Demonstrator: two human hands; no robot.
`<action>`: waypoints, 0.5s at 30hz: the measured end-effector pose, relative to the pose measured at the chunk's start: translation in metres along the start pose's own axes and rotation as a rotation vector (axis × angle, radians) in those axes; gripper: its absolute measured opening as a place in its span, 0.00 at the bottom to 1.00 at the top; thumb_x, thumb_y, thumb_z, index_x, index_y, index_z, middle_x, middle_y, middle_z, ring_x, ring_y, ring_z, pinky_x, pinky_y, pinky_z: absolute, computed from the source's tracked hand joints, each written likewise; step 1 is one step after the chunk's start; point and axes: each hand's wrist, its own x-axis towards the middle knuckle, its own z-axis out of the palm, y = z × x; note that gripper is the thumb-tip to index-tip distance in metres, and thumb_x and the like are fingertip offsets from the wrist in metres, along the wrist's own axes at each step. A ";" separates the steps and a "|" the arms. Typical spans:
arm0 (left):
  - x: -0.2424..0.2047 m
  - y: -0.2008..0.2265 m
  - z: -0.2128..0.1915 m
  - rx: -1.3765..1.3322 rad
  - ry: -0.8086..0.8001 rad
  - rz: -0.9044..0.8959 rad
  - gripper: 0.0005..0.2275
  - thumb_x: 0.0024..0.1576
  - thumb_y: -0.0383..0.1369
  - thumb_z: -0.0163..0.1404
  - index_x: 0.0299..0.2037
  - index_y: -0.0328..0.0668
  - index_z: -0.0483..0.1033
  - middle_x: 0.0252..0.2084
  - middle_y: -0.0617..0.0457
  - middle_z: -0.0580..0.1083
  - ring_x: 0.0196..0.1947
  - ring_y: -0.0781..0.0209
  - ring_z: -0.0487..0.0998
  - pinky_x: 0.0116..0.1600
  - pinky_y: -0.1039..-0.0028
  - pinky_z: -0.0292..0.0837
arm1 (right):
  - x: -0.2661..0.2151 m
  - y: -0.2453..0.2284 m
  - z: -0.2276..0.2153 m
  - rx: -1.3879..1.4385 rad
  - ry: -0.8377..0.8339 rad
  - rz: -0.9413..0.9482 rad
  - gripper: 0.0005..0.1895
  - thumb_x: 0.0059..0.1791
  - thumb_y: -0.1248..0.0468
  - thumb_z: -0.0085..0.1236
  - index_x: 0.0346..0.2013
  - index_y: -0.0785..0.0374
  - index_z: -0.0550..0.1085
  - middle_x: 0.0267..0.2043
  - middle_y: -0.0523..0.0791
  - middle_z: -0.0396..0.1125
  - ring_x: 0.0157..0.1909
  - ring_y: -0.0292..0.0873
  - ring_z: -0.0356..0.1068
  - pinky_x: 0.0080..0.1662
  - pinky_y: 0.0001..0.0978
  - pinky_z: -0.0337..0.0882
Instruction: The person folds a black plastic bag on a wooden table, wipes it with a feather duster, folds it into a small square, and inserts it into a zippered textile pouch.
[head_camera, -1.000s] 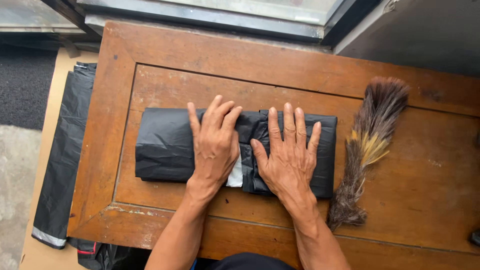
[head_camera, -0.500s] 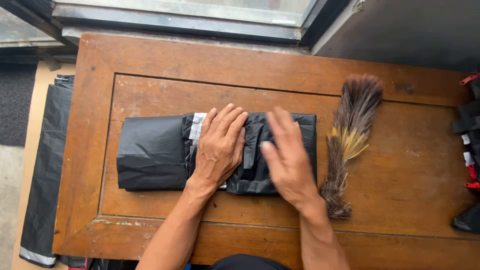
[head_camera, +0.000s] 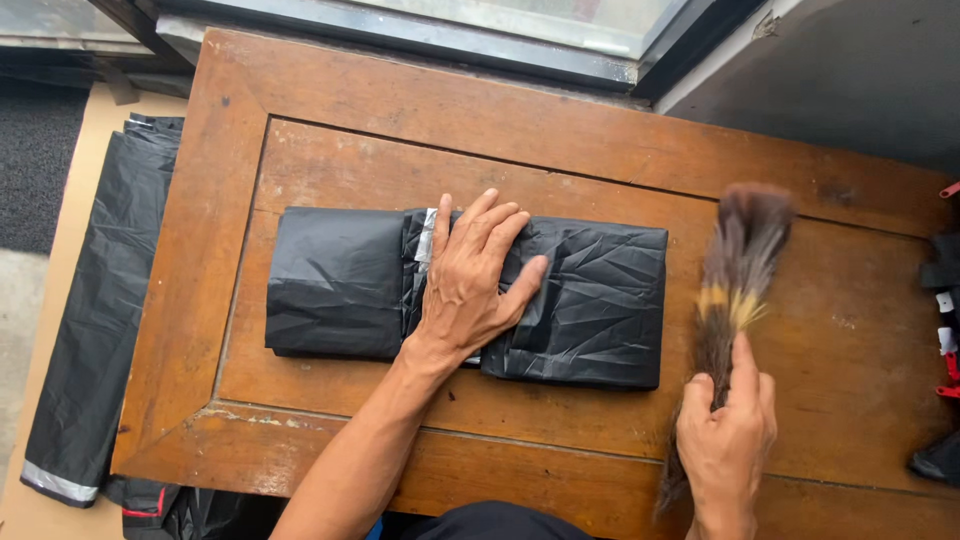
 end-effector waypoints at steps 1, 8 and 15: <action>0.000 -0.001 0.000 0.006 -0.005 0.003 0.15 0.57 0.36 0.49 0.50 0.37 0.70 0.51 0.47 0.72 0.60 0.46 0.68 0.69 0.48 0.44 | -0.001 -0.004 -0.001 0.022 0.065 -0.087 0.30 0.46 0.66 0.47 0.65 0.70 0.65 0.40 0.57 0.62 0.31 0.58 0.63 0.42 0.51 0.64; -0.002 -0.004 0.006 0.003 -0.004 -0.016 0.12 0.56 0.27 0.45 0.51 0.39 0.69 0.52 0.49 0.72 0.61 0.49 0.68 0.71 0.50 0.41 | -0.031 -0.079 0.028 -0.060 -0.069 -0.455 0.32 0.44 0.60 0.46 0.65 0.55 0.61 0.33 0.45 0.57 0.22 0.49 0.59 0.22 0.45 0.63; -0.003 -0.010 0.004 -0.137 0.061 -0.126 0.12 0.63 0.30 0.35 0.54 0.38 0.65 0.53 0.46 0.70 0.61 0.47 0.67 0.70 0.52 0.49 | -0.019 -0.125 0.013 0.128 -0.359 -0.579 0.34 0.44 0.59 0.47 0.66 0.59 0.57 0.36 0.48 0.60 0.28 0.55 0.65 0.28 0.52 0.67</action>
